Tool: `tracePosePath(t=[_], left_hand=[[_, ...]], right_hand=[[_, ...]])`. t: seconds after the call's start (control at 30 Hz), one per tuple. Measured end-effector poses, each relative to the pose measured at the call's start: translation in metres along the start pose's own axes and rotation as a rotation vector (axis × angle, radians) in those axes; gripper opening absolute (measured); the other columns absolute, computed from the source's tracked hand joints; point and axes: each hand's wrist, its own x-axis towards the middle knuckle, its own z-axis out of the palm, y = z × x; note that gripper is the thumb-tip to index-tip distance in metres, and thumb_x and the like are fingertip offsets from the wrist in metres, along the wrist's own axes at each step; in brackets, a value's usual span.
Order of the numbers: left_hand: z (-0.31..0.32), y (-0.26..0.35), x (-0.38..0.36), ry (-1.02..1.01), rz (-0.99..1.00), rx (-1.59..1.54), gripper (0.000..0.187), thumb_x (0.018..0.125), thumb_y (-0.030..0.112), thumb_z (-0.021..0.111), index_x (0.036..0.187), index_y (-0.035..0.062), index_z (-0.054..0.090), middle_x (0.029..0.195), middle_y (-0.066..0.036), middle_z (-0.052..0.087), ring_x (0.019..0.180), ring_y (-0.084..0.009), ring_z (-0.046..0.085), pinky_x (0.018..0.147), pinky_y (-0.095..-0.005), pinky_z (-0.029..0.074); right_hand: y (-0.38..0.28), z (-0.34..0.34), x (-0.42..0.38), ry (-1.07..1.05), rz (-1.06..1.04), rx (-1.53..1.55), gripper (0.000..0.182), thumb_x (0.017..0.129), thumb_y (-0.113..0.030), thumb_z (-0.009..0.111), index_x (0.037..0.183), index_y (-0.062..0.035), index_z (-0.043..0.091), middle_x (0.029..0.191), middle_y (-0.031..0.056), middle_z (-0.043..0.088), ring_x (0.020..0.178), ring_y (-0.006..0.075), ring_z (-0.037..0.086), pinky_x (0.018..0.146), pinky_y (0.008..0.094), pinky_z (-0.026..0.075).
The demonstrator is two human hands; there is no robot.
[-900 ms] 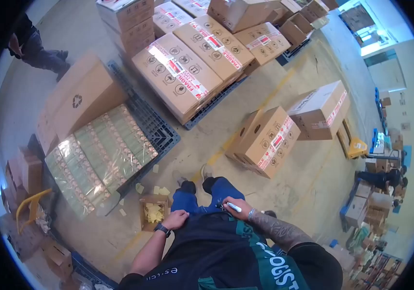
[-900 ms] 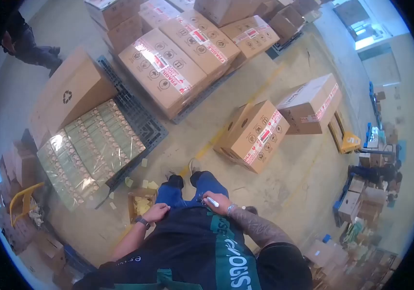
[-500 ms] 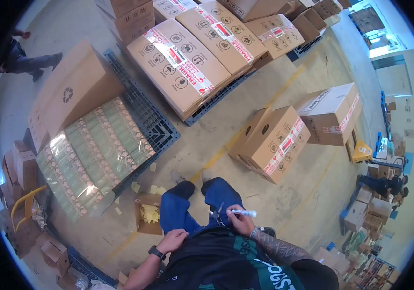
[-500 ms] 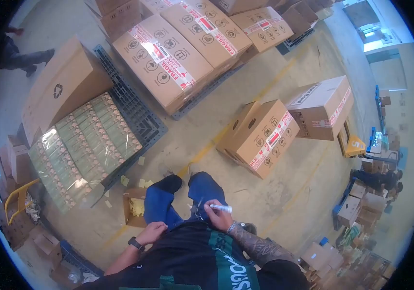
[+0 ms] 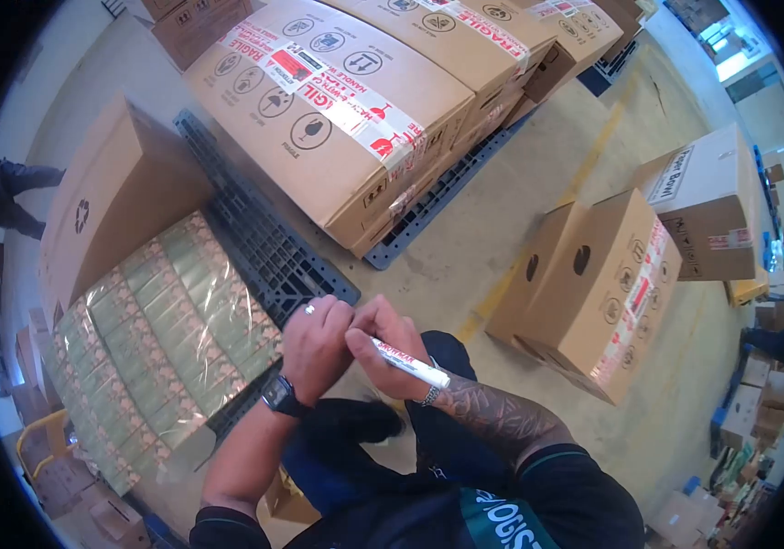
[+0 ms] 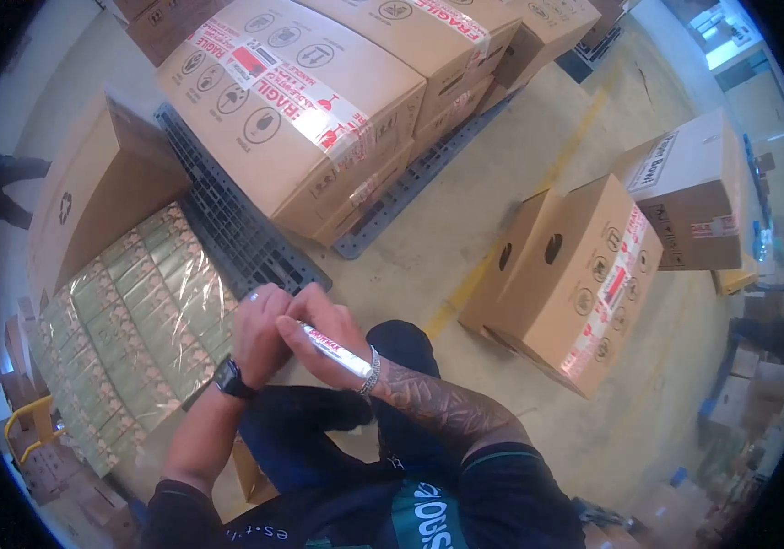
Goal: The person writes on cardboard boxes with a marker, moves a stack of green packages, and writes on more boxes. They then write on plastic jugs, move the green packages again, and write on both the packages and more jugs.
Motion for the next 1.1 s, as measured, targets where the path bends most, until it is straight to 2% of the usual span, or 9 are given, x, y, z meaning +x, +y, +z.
tracePosePath(t=[0.07, 0.13, 0.2, 0.33, 0.47, 0.57, 0.67, 0.77, 1.1], left_hand=[[0.003, -0.023, 0.014, 0.034, 0.098, 0.152, 0.010, 0.074, 0.007, 0.068, 0.080, 0.0090, 0.060, 0.071, -0.007, 0.056, 0.066, -0.0289, 0.059, 0.057, -0.0402, 0.045], [0.006, -0.068, 0.024, 0.147, 0.123, 0.307, 0.015, 0.081, 0.008, 0.067, 0.068, 0.0098, 0.058, 0.060, -0.007, 0.051, 0.057, -0.0266, 0.056, 0.052, -0.0385, 0.041], [-0.014, -0.119, 0.030, 0.430, -0.197, 0.113, 0.031, 0.089, 0.014, 0.067, 0.062, 0.0085, 0.053, 0.055, -0.007, 0.044, 0.051, -0.0174, 0.047, 0.049, -0.0352, 0.035], [-0.042, -0.104, 0.117, 0.523, -0.205, -0.093, 0.048, 0.092, 0.028, 0.069, 0.060, 0.0025, 0.044, 0.055, -0.003, 0.032, 0.057, -0.0081, 0.032, 0.049, -0.0324, 0.027], [0.000, -0.123, 0.207, 0.527, -0.186, -0.064, 0.047, 0.092, 0.035, 0.067, 0.062, 0.0025, 0.050, 0.055, -0.001, 0.040, 0.055, -0.0105, 0.037, 0.051, -0.0325, 0.032], [0.013, -0.109, 0.217, 0.385, -0.264, 0.203, 0.048, 0.091, 0.040, 0.066, 0.066, 0.0012, 0.055, 0.054, -0.007, 0.044, 0.053, -0.0163, 0.041, 0.053, -0.0363, 0.036], [0.011, -0.111, 0.209, 0.366, -0.327, 0.155, 0.050, 0.090, 0.044, 0.065, 0.067, 0.0009, 0.054, 0.055, -0.011, 0.046, 0.052, -0.0203, 0.042, 0.053, -0.0383, 0.038], [0.010, -0.103, 0.214, 0.325, -0.343, 0.213, 0.043, 0.092, 0.042, 0.062, 0.077, 0.0012, 0.067, 0.063, -0.017, 0.062, 0.057, -0.0329, 0.060, 0.055, -0.0407, 0.045], [0.012, -0.103, 0.211, 0.344, -0.327, 0.193, 0.041, 0.091, 0.041, 0.063, 0.076, 0.0022, 0.067, 0.061, -0.015, 0.061, 0.056, -0.0301, 0.059, 0.055, -0.0396, 0.045]], right_hand=[[0.009, -0.010, 0.019, -0.086, -0.249, -0.160, 0.023, 0.092, -0.023, 0.067, 0.086, -0.0040, 0.055, 0.069, 0.0081, 0.056, 0.057, 0.0195, 0.054, 0.056, 0.0316, 0.045], [0.023, -0.039, 0.027, -0.140, -0.737, -0.474, 0.013, 0.082, -0.014, 0.074, 0.080, -0.0064, 0.063, 0.069, 0.0070, 0.060, 0.056, 0.0247, 0.056, 0.053, 0.0365, 0.046], [0.030, -0.071, 0.031, -0.114, -0.750, -0.291, 0.009, 0.080, -0.012, 0.074, 0.085, -0.0067, 0.068, 0.073, 0.0063, 0.061, 0.060, 0.0230, 0.059, 0.054, 0.0361, 0.048], [0.057, -0.076, 0.069, -0.004, -0.860, -0.335, 0.019, 0.078, -0.011, 0.077, 0.096, -0.0064, 0.069, 0.080, 0.0080, 0.065, 0.068, 0.0244, 0.064, 0.061, 0.0351, 0.050], [0.092, -0.059, 0.102, 0.101, -0.886, -0.209, 0.029, 0.075, -0.006, 0.076, 0.102, -0.0060, 0.066, 0.084, 0.0089, 0.067, 0.070, 0.0272, 0.065, 0.064, 0.0366, 0.051], [0.106, -0.055, 0.120, 0.091, -0.913, -0.181, 0.028, 0.073, -0.007, 0.077, 0.098, -0.0072, 0.064, 0.087, 0.0093, 0.069, 0.074, 0.0268, 0.064, 0.070, 0.0388, 0.050], [0.114, -0.052, 0.128, 0.130, -0.969, -0.230, 0.029, 0.072, -0.008, 0.078, 0.098, -0.0075, 0.065, 0.087, 0.0071, 0.069, 0.079, 0.0258, 0.064, 0.078, 0.0411, 0.049], [0.115, -0.058, 0.134, 0.135, -0.979, -0.223, 0.028, 0.073, -0.009, 0.077, 0.098, -0.0077, 0.065, 0.088, 0.0054, 0.069, 0.084, 0.0253, 0.062, 0.084, 0.0438, 0.047], [0.115, -0.049, 0.141, 0.135, -0.988, -0.202, 0.026, 0.074, -0.009, 0.077, 0.097, -0.0080, 0.064, 0.087, 0.0050, 0.068, 0.083, 0.0254, 0.060, 0.086, 0.0436, 0.046]])
